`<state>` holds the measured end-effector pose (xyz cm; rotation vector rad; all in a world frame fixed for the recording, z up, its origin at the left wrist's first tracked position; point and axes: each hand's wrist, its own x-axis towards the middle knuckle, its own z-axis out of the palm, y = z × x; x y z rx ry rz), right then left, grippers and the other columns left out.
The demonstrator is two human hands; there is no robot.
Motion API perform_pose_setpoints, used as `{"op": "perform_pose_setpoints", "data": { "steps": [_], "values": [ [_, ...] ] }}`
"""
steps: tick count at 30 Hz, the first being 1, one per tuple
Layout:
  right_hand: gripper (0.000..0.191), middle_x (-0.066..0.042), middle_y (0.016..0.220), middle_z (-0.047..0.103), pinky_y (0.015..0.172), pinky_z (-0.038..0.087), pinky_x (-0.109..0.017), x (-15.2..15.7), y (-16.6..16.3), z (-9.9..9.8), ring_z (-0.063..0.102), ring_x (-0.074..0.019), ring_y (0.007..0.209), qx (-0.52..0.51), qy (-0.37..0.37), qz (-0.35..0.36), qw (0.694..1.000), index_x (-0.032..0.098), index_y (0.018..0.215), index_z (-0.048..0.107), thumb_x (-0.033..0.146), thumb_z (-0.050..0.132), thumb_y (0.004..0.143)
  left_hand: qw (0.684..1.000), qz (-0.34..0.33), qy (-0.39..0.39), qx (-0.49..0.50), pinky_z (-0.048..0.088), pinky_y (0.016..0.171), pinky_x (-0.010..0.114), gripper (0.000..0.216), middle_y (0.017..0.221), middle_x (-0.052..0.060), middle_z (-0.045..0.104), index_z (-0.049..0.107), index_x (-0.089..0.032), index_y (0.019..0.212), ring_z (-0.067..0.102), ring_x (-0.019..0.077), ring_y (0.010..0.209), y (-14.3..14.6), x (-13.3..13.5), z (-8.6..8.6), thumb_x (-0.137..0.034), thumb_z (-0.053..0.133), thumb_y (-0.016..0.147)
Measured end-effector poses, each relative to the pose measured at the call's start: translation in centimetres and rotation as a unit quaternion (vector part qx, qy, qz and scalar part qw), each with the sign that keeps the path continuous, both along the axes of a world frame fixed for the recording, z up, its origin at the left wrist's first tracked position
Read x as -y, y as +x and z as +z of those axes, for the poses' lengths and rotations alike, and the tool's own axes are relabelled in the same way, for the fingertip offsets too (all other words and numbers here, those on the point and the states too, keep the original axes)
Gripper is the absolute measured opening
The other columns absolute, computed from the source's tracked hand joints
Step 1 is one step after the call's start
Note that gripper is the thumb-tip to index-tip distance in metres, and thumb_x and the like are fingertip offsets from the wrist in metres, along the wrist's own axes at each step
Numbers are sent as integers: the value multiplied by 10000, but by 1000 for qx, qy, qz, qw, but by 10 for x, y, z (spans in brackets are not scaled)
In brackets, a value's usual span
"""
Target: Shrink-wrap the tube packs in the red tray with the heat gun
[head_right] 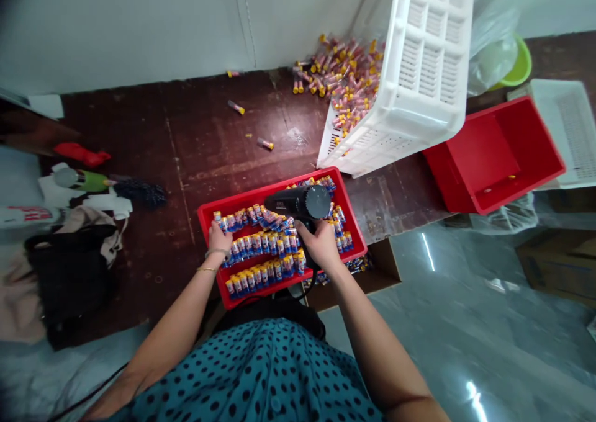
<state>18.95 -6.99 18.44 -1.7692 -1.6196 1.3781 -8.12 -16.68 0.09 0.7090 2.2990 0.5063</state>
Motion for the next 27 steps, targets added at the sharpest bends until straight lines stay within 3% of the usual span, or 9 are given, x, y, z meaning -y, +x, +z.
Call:
{"op": "perform_pose_setpoints", "data": {
  "steps": [5, 7, 11, 15, 18, 21, 27],
  "values": [
    [425, -71, 783, 708, 620, 439, -282, 9, -5, -3, 604, -216, 700, 8, 4, 2, 1000, 112, 900, 734, 519, 635, 826, 997, 24, 29, 61, 253, 1215, 455, 794, 1572, 223, 279, 348, -57, 1475, 237, 307, 1484, 22, -6, -11, -16, 511, 699],
    [406, -63, 766, 699, 611, 437, -280, 17, -14, -5, 593, -211, 687, -20, -22, 27, 999, 125, 873, 726, 516, 624, 828, 993, 28, 61, 96, 332, 1183, 420, 754, 1574, 177, 304, 435, -103, 1438, 293, 274, 1466, 18, 4, -8, 5, 480, 693],
    [353, -42, 726, 668, 599, 413, -265, 30, -38, -6, 566, -194, 668, -48, -22, 115, 992, 147, 839, 701, 488, 608, 842, 985, 72, 71, 141, 479, 1063, 414, 583, 1402, 130, 541, 583, -167, 1303, 550, 246, 1271, -16, 56, 6, -62, 497, 737],
    [360, -31, 640, 620, 558, 368, -254, 27, -51, -6, 520, -168, 593, -6, 15, 101, 995, 136, 780, 682, 483, 610, 843, 990, 75, 62, 103, 486, 1046, 426, 449, 1230, 132, 655, 645, -128, 1190, 649, 216, 1098, -46, 111, 21, -103, 470, 778],
    [360, -36, 683, 645, 567, 375, -247, 18, -50, -6, 543, -178, 641, -31, 14, 112, 993, 138, 810, 696, 482, 599, 852, 993, 66, 36, 94, 497, 1028, 424, 439, 1172, 136, 685, 652, -120, 1175, 665, 212, 1054, -45, 124, 26, -97, 442, 789],
    [369, -34, 671, 638, 567, 371, -247, 11, -45, -8, 527, -167, 622, -15, 36, 87, 995, 129, 784, 684, 488, 615, 838, 995, 25, 57, 76, 513, 1006, 415, 377, 1192, 133, 674, 660, -133, 1156, 666, 217, 1039, -31, 121, 27, -186, 455, 843],
    [403, -38, 686, 648, 552, 363, -248, 5, -21, -8, 522, -156, 599, 6, 25, 43, 999, 114, 802, 694, 508, 619, 831, 978, -176, 108, -15, 494, 1037, 441, 356, 1191, 124, 666, 676, -162, 1143, 629, 257, 1109, 8, 117, 29, -228, 466, 864]
  ]
}}
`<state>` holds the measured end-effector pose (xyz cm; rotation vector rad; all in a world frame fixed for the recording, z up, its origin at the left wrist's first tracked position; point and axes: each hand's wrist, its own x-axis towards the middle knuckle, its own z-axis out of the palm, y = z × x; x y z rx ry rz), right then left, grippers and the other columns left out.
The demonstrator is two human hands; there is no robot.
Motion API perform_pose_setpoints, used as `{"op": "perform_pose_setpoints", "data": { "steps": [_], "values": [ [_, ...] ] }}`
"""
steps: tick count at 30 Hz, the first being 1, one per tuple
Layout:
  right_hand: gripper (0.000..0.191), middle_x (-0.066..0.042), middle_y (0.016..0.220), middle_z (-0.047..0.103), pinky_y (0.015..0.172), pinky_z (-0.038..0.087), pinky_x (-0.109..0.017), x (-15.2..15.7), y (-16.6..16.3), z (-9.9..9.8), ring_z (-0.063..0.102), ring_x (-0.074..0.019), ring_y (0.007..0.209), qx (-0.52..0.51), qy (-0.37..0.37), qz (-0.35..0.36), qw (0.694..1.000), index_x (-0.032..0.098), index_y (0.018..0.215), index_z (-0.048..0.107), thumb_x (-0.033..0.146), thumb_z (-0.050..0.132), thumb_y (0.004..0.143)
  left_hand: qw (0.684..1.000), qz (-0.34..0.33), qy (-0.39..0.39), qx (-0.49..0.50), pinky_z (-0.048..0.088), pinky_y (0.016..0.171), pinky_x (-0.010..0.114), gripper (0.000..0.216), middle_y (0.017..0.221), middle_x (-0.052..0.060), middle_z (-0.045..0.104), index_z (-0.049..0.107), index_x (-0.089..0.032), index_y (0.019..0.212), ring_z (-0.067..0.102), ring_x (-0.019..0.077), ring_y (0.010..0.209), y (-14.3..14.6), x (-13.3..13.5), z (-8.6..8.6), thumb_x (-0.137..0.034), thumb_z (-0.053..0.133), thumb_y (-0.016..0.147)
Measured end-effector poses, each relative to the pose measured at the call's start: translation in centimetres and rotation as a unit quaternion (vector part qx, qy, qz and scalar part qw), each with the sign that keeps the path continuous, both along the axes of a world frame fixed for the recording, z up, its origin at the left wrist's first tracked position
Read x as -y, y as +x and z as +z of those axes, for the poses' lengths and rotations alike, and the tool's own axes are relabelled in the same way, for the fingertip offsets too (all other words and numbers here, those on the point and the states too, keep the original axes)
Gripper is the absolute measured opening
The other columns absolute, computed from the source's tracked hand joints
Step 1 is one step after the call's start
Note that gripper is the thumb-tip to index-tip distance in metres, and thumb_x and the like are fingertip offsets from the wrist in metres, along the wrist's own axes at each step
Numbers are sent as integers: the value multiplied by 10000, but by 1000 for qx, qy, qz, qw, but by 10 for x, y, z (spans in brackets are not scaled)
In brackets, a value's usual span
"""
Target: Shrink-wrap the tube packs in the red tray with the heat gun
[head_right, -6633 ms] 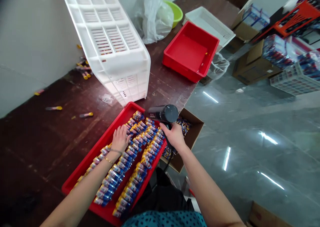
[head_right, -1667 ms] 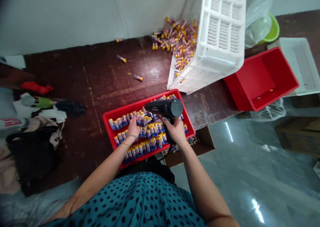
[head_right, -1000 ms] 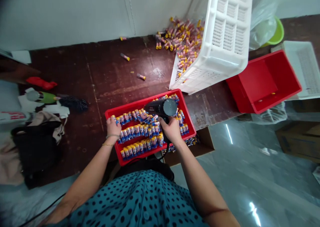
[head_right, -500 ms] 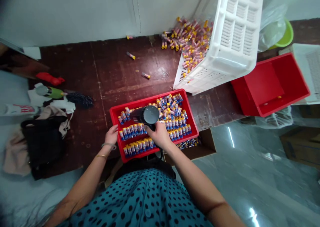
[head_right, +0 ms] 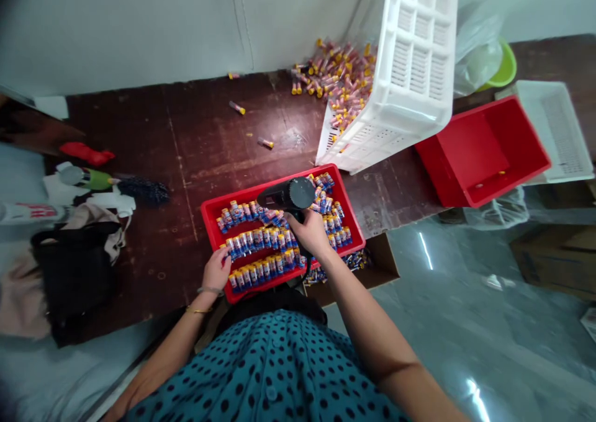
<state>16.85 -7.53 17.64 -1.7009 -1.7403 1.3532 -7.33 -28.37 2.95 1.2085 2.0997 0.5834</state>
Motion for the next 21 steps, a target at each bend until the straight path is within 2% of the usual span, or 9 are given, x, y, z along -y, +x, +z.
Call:
{"op": "perform_pose_setpoints", "data": {
  "steps": [2, 4, 7, 10, 12, 15, 18, 21],
  "values": [
    [413, -45, 671, 649, 544, 363, -252, 1, 16, 1, 528, -164, 595, 32, 16, -48, 998, 113, 798, 698, 520, 633, 819, 996, -81, 32, -32, 483, 1049, 437, 348, 1163, 116, 677, 684, -169, 1131, 617, 252, 1118, 25, -11, 1, -192, 457, 869],
    [440, -57, 678, 662, 536, 373, -256, 3, 37, 1, 545, -176, 600, 45, 10, -89, 995, 113, 798, 702, 550, 646, 802, 978, -186, 79, -45, 455, 1074, 437, 363, 1177, 109, 676, 681, -172, 1153, 590, 247, 1160, 56, -36, 1, -153, 448, 875],
    [469, -80, 749, 700, 552, 412, -266, 9, 70, 1, 584, -200, 641, 38, 5, -138, 990, 112, 822, 709, 577, 655, 788, 932, -333, 121, -72, 369, 1125, 484, 406, 1359, 101, 592, 635, -201, 1262, 470, 276, 1318, 101, -96, -3, -174, 475, 890],
    [466, -87, 786, 716, 584, 446, -276, 15, 100, 2, 612, -217, 684, 34, 35, -190, 981, 116, 847, 714, 575, 671, 780, 899, -410, 89, -126, 280, 1128, 584, 386, 1520, 101, 436, 640, -239, 1258, 358, 350, 1396, 114, -156, -14, -286, 530, 891],
    [470, -92, 792, 721, 602, 462, -283, 19, 117, 5, 623, -225, 703, 31, 43, -220, 974, 116, 863, 717, 576, 678, 776, 893, -416, 59, -163, 247, 1123, 611, 363, 1552, 106, 387, 664, -233, 1206, 336, 375, 1398, 100, -182, -24, -316, 560, 868],
    [480, -108, 861, 736, 642, 487, -299, 24, 132, 9, 646, -240, 755, 10, 37, -248, 968, 112, 918, 723, 570, 689, 777, 910, -357, 24, -209, 278, 1104, 590, 401, 1512, 132, 432, 628, -207, 1252, 367, 366, 1371, 58, -196, -36, -314, 511, 884],
    [474, -111, 925, 742, 676, 505, -309, 33, 131, 15, 663, -246, 785, -36, 23, -259, 965, 118, 955, 726, 556, 705, 773, 923, -309, -1, -231, 346, 1062, 555, 470, 1457, 161, 482, 551, -182, 1346, 423, 347, 1327, 16, -192, -41, -288, 456, 898],
    [456, -101, 895, 745, 652, 509, -303, 43, 120, 17, 670, -243, 761, -88, -36, -221, 971, 125, 935, 729, 554, 692, 787, 927, -294, 10, -232, 382, 1046, 507, 571, 1434, 198, 485, 458, -130, 1425, 451, 335, 1305, -12, -177, -39, -237, 478, 864]
  ]
}}
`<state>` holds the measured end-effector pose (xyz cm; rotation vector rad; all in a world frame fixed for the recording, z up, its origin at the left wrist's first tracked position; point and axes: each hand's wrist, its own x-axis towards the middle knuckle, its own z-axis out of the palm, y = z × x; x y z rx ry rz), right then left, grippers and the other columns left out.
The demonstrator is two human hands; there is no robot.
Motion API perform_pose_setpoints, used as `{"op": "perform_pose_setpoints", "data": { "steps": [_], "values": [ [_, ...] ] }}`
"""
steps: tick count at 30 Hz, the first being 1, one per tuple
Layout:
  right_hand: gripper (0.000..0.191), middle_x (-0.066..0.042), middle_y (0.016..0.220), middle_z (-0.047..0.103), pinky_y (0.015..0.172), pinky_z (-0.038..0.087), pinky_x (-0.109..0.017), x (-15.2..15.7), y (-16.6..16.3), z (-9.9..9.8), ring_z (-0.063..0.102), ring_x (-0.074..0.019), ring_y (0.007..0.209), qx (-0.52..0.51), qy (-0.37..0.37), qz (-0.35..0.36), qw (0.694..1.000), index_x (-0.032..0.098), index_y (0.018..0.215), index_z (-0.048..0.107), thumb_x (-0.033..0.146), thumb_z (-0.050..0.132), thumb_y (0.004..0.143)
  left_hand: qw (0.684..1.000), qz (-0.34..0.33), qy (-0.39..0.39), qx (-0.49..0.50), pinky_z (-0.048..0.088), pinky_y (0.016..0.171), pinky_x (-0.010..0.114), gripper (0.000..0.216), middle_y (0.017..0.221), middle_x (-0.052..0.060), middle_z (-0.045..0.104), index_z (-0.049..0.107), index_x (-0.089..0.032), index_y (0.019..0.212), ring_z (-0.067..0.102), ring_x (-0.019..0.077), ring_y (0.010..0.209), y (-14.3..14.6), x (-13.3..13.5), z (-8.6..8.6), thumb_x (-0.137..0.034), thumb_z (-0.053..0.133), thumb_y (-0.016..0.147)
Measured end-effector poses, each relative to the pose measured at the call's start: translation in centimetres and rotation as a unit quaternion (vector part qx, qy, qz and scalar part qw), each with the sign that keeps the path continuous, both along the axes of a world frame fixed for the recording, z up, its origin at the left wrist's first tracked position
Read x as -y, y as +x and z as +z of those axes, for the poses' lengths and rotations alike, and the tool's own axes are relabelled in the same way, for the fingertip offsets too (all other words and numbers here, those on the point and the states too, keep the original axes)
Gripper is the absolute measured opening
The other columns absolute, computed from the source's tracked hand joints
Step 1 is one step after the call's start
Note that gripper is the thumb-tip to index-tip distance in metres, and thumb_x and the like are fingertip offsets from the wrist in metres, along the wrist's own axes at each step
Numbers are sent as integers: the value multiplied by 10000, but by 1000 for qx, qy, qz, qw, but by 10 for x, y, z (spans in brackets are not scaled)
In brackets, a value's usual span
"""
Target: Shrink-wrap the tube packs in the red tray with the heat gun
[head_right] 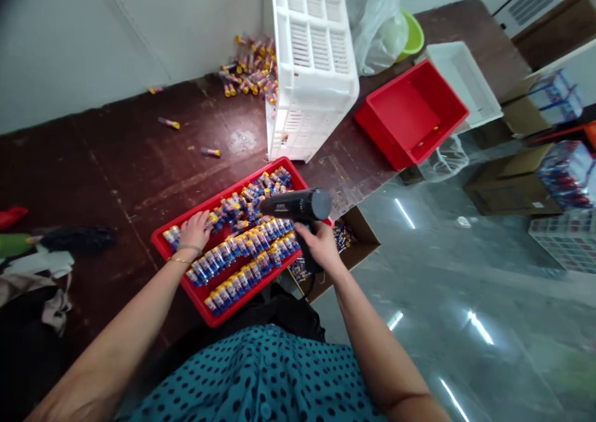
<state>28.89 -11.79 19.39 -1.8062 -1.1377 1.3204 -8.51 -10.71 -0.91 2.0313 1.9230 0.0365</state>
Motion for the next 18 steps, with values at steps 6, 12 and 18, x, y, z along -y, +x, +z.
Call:
{"op": "perform_pose_setpoints", "data": {
  "steps": [6, 12, 18],
  "values": [
    [445, -103, 915, 749, 722, 518, -323, 1, 4, -11, 675, -273, 835, 66, 32, -26, 997, 115, 923, 739, 538, 674, 802, 992, -71, 85, 54, 286, 1145, 513, 491, 1466, 177, 461, 529, -139, 1369, 334, 333, 1410, 33, 18, 16, -340, 454, 928],
    [493, -132, 955, 748, 742, 529, -365, -6, 36, -18, 687, -288, 830, 67, 34, -97, 992, 116, 962, 740, 572, 680, 784, 958, -285, 23, 35, 216, 1153, 593, 399, 1542, 101, 402, 625, -254, 1286, 289, 346, 1434, 156, -61, 8, -346, 476, 928],
    [449, -118, 915, 749, 727, 533, -358, 6, 34, -10, 692, -268, 787, 29, 22, -112, 993, 138, 916, 741, 562, 689, 778, 971, -236, 29, -28, 218, 1095, 677, 344, 1517, 148, 422, 698, -214, 1145, 320, 412, 1393, 129, -72, 3, -355, 485, 916]
  ]
}}
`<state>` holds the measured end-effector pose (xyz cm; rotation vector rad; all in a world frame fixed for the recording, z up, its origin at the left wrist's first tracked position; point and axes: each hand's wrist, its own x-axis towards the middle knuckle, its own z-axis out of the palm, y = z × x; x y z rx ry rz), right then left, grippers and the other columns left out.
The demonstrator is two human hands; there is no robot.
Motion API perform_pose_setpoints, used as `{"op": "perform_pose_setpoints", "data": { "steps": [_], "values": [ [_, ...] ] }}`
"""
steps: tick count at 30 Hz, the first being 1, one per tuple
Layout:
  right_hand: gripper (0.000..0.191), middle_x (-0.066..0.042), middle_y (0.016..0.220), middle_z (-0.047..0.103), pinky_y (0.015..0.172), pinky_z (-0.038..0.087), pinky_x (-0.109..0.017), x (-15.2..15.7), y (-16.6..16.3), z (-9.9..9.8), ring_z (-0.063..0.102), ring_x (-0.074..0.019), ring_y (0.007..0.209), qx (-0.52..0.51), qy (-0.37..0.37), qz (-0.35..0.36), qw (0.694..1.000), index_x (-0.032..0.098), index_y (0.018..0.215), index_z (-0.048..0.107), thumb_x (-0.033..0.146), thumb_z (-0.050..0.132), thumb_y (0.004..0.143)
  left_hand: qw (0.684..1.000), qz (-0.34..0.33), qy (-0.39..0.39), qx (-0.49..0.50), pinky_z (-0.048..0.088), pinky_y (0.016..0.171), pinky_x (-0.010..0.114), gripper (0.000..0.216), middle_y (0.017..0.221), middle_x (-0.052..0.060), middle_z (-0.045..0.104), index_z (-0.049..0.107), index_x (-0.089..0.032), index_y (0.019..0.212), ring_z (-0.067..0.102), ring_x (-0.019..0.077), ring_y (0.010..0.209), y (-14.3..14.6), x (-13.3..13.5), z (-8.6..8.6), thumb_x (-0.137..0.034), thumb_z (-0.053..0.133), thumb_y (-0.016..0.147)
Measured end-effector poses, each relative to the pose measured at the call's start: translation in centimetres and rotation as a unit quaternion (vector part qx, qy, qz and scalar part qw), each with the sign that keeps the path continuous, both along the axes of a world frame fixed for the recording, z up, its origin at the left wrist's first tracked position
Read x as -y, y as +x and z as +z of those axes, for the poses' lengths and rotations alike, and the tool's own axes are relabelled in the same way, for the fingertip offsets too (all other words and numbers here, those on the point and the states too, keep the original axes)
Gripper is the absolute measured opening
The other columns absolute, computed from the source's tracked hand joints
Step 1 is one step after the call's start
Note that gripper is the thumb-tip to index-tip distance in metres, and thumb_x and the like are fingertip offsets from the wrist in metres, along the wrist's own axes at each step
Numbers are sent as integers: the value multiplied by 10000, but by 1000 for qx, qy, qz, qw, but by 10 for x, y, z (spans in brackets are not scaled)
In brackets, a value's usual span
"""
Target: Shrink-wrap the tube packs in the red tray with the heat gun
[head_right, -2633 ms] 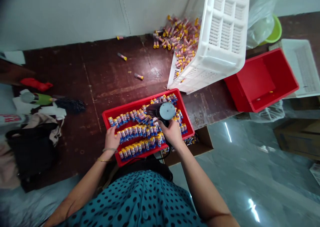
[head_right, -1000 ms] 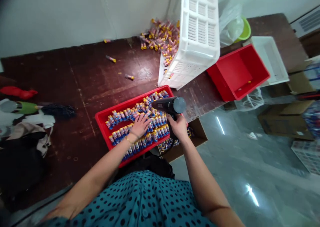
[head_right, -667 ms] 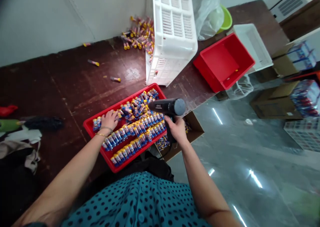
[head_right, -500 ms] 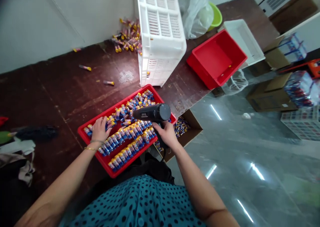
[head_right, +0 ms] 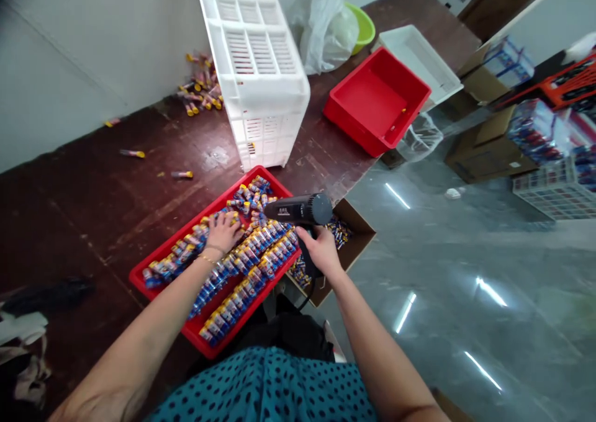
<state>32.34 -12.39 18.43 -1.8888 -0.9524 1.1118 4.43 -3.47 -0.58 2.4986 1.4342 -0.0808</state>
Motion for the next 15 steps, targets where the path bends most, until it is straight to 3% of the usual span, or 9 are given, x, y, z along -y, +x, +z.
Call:
{"op": "perform_pose_setpoints", "data": {
  "steps": [5, 8, 10, 13, 15],
  "values": [
    [444, -96, 893, 747, 714, 535, -335, -4, -17, -11, 693, -251, 776, -66, -4, 55, 996, 141, 931, 733, 558, 671, 792, 1000, 4, 10, 30, 195, 1158, 609, 470, 1545, 122, 397, 547, -243, 1383, 269, 340, 1455, -78, 45, 19, -331, 449, 932],
    [427, -98, 941, 746, 764, 537, -341, -19, -18, -20, 687, -259, 855, -1, 36, 29, 999, 144, 920, 724, 544, 671, 782, 998, 31, 29, 54, 169, 1196, 562, 550, 1574, 123, 347, 449, -219, 1466, 221, 311, 1486, -106, 81, 26, -342, 455, 930],
    [418, -93, 855, 743, 677, 545, -339, -30, -17, -23, 690, -257, 773, -19, 9, 19, 1000, 157, 849, 699, 563, 684, 751, 996, 61, 26, 58, 172, 1197, 567, 563, 1577, 143, 333, 442, -207, 1471, 199, 309, 1496, -115, 98, 24, -341, 458, 925],
    [421, -67, 712, 714, 525, 513, -318, -44, -16, -24, 671, -237, 607, -115, -55, 41, 991, 181, 805, 654, 593, 688, 729, 995, 87, -1, 50, 155, 1191, 594, 549, 1567, 172, 340, 446, -172, 1466, 184, 309, 1501, -114, 97, 13, -313, 408, 937],
    [427, -66, 696, 706, 526, 500, -311, -48, -18, -24, 664, -233, 607, -80, -39, 33, 995, 177, 812, 655, 596, 680, 731, 996, 77, -26, 48, 126, 1195, 601, 542, 1573, 175, 327, 451, -143, 1456, 172, 307, 1503, -106, 78, 5, -293, 380, 941]
  ]
}}
